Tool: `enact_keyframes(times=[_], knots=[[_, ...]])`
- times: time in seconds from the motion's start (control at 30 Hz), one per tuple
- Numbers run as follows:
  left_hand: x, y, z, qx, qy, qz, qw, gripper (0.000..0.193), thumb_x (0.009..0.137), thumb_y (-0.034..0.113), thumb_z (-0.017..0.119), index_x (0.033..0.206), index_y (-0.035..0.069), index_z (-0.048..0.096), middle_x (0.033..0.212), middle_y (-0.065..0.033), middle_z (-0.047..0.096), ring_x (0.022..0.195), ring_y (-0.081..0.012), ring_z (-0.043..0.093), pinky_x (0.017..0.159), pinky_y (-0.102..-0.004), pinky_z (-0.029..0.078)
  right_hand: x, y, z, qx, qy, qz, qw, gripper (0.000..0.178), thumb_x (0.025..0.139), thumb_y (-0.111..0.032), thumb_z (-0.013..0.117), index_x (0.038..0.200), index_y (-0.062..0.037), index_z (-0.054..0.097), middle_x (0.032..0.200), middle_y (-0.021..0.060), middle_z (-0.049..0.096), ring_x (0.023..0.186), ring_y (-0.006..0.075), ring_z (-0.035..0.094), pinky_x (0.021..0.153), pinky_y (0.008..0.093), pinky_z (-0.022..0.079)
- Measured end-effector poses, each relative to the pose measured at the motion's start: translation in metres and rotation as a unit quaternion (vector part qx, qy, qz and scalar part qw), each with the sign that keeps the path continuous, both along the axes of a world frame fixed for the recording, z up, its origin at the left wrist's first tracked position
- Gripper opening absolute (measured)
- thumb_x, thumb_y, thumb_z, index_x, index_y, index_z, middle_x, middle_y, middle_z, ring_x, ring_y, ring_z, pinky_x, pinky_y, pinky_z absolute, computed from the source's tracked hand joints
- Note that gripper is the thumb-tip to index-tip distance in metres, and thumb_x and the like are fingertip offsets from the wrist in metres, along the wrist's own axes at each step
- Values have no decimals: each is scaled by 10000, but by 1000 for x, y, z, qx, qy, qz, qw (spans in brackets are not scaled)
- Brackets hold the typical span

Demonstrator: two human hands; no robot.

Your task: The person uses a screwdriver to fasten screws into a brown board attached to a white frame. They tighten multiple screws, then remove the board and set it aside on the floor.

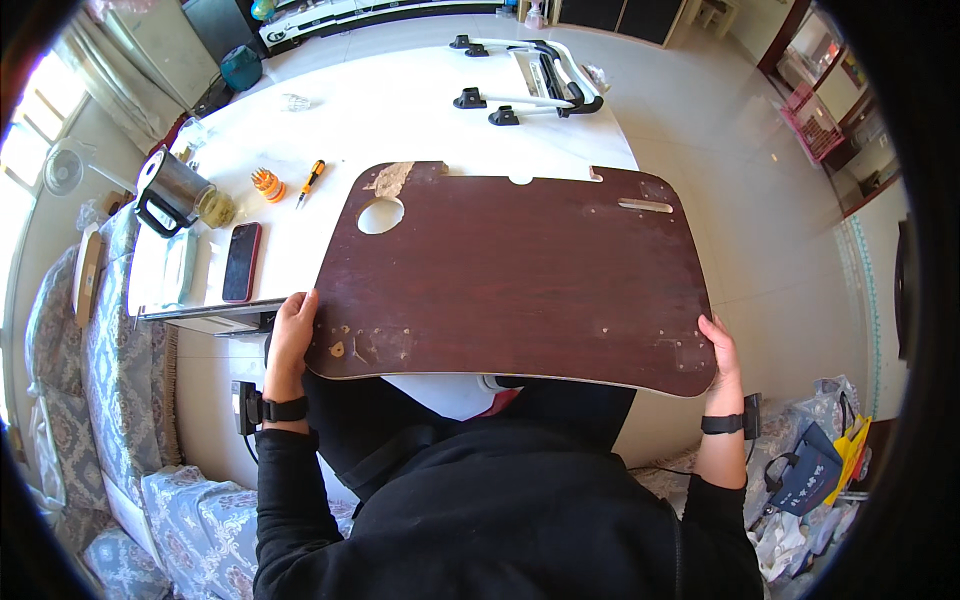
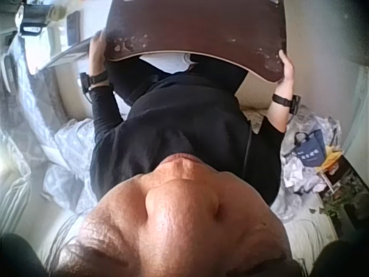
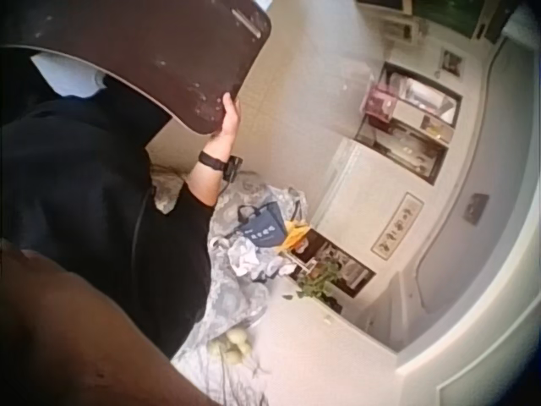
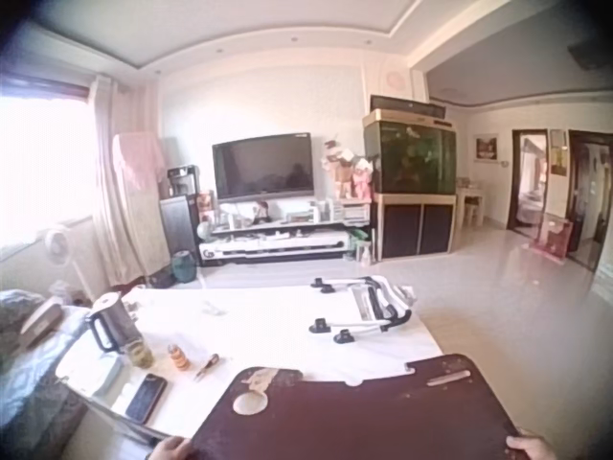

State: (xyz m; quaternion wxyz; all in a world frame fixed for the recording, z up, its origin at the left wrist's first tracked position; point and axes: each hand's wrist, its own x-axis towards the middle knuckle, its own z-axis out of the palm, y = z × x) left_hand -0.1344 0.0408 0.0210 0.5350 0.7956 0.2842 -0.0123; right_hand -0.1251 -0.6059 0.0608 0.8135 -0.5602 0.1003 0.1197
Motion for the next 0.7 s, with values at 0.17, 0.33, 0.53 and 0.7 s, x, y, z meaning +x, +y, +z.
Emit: enact_keyframes(times=[0.17, 0.33, 0.53, 0.7], knots=[[3, -7, -8, -27, -30, 29, 999, 351, 1057, 329, 568, 997, -3, 666, 759, 26, 585, 657, -61, 515, 584, -229, 430, -24, 3, 34, -7, -55, -26, 998, 536, 950, -194, 622, 1426, 16, 492, 1331, 146, 630, 1149, 244, 645, 969, 379, 533], [11, -25, 2, -66, -136, 28, 988, 251, 1040, 242, 616, 963, 11, 675, 746, 29, 600, 633, -44, 510, 574, -209, 424, -67, -22, 33, -2, -87, -91, 992, 559, 935, -241, 637, 1413, 15, 501, 1315, 154, 635, 1135, 286, 650, 970, 418, 539], [63, -36, 64, -44, -233, -40, 971, 352, 1001, 322, 657, 1065, -22, 697, 837, 10, 648, 755, -65, 542, 694, -238, 437, -138, -35, -17, 115, 35, -109, 987, 642, 803, -171, 667, 1394, 21, 507, 1334, 183, 616, 1175, 368, 622, 994, 513, 528], [137, -62, 130, -187, -199, -161, 948, 589, 954, 552, 614, 1206, 24, 675, 961, -87, 705, 829, -159, 647, 758, -288, 511, -183, 2, -13, 194, -69, -188, 960, 660, 817, -214, 624, 1422, 10, 488, 1377, 204, 588, 1218, 388, 597, 1056, 517, 484]])
